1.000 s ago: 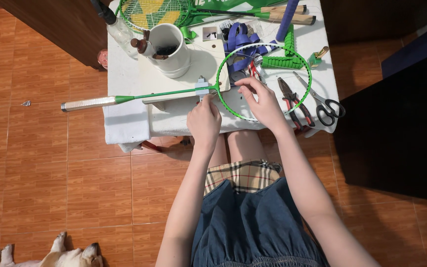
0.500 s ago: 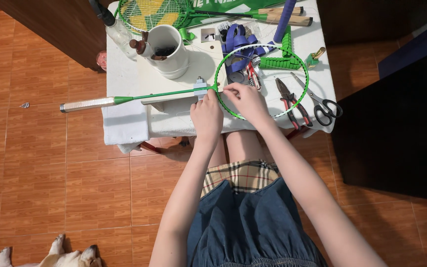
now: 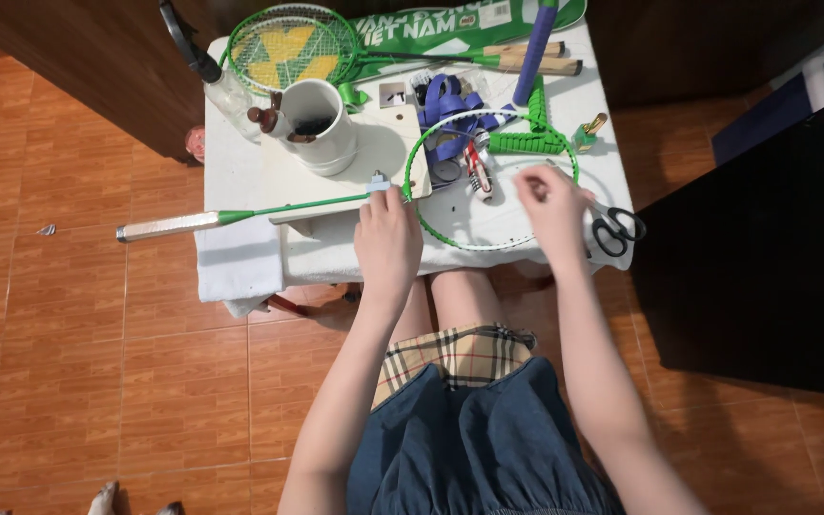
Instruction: Manually thread string through the grommets of a badminton racket frame.
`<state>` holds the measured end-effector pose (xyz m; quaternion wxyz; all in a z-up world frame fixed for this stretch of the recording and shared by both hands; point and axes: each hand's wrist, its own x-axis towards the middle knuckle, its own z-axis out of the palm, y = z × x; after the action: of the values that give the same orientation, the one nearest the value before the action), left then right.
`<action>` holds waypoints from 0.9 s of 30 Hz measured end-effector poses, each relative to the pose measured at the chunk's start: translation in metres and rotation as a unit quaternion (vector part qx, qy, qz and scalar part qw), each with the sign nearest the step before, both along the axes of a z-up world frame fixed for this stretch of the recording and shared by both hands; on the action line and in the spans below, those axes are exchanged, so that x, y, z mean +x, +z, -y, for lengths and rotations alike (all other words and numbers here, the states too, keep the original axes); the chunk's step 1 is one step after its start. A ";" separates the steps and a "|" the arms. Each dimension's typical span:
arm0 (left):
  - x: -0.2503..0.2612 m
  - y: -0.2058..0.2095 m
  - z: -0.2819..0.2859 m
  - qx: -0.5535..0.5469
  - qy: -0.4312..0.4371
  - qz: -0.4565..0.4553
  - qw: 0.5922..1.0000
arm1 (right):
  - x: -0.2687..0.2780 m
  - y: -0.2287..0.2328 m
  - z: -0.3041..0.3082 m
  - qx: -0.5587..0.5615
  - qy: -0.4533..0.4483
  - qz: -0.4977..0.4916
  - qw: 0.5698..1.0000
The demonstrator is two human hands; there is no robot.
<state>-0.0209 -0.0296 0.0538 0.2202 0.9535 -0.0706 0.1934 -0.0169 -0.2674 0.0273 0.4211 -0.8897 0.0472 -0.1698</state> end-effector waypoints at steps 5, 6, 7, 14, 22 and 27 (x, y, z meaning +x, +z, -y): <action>0.026 -0.009 0.053 -0.037 -0.182 0.124 0.975 | -0.024 0.007 0.029 -0.028 -0.088 0.063 0.994; 0.029 -0.012 0.070 -0.037 -0.184 0.126 0.974 | -0.025 0.004 0.031 -0.029 -0.090 0.065 0.993; 0.033 -0.015 0.087 -0.048 -0.206 0.126 0.969 | -0.025 0.002 0.033 -0.010 -0.094 0.067 0.993; 0.046 -0.046 0.163 -0.067 -0.277 0.069 0.956 | -0.022 -0.018 0.060 0.085 -0.137 0.095 0.982; 0.050 -0.059 0.180 -0.167 -0.314 0.038 0.934 | -0.021 -0.036 0.077 0.110 -0.105 0.101 0.983; 0.052 -0.055 0.182 -0.202 -0.246 0.023 0.948 | -0.023 -0.051 0.085 0.146 -0.129 0.074 0.978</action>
<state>0.0310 -0.2113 -0.0017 0.4476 0.8372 -0.2673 0.1654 -0.0396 -0.3527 -0.0241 0.5229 -0.7901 0.1546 -0.2798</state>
